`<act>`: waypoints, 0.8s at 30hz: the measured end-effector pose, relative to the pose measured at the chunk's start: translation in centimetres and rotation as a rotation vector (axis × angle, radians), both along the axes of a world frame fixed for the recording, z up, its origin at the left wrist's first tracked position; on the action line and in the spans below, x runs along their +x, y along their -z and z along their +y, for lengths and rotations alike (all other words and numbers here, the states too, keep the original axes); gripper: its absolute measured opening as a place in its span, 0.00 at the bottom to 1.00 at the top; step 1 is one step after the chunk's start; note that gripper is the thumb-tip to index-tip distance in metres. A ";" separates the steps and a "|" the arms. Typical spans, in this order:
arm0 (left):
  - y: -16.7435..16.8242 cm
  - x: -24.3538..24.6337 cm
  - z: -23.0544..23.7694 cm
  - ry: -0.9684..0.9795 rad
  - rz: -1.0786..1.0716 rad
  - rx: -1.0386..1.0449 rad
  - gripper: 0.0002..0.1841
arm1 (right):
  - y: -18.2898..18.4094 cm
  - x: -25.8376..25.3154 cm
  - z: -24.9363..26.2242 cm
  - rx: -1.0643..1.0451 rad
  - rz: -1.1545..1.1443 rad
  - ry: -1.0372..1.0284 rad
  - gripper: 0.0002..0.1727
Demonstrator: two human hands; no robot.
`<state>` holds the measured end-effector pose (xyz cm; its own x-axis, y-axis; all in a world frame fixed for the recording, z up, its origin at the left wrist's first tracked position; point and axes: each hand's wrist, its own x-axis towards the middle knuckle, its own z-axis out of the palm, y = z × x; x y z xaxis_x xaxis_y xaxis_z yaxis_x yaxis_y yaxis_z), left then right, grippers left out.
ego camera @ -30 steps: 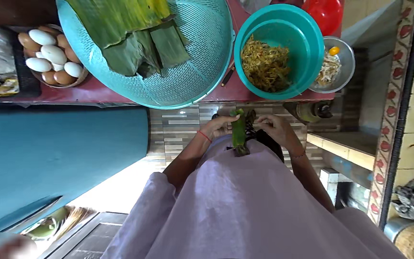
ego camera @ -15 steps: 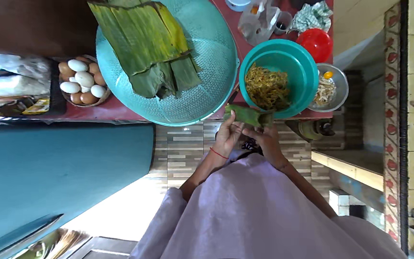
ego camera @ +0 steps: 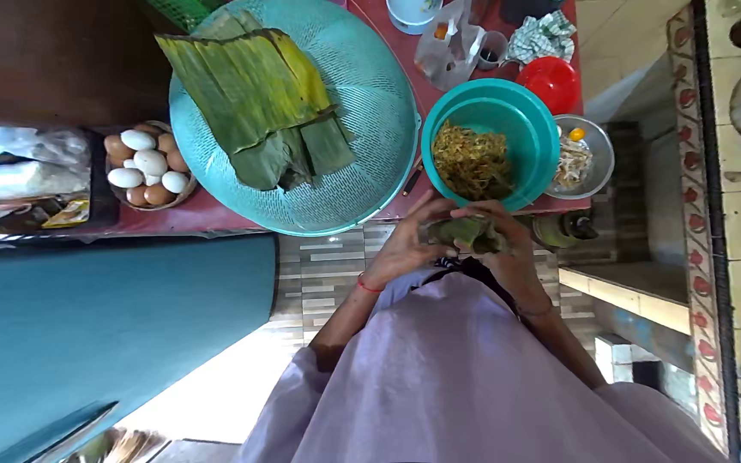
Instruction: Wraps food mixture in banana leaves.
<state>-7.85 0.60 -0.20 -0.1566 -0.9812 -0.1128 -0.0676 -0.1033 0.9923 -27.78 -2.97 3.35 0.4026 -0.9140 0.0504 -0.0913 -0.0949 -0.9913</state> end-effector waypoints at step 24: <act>-2.0 -1.1 -0.5 -0.007 -0.148 -0.267 0.20 | -6.1 -1.6 -2.0 -0.362 0.395 -0.046 0.18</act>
<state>-8.96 0.09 1.77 -0.1510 -0.9801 0.1286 -0.2135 0.1594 0.9639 -29.42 -4.99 9.44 0.4939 -0.8473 0.1954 -0.4386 -0.4368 -0.7854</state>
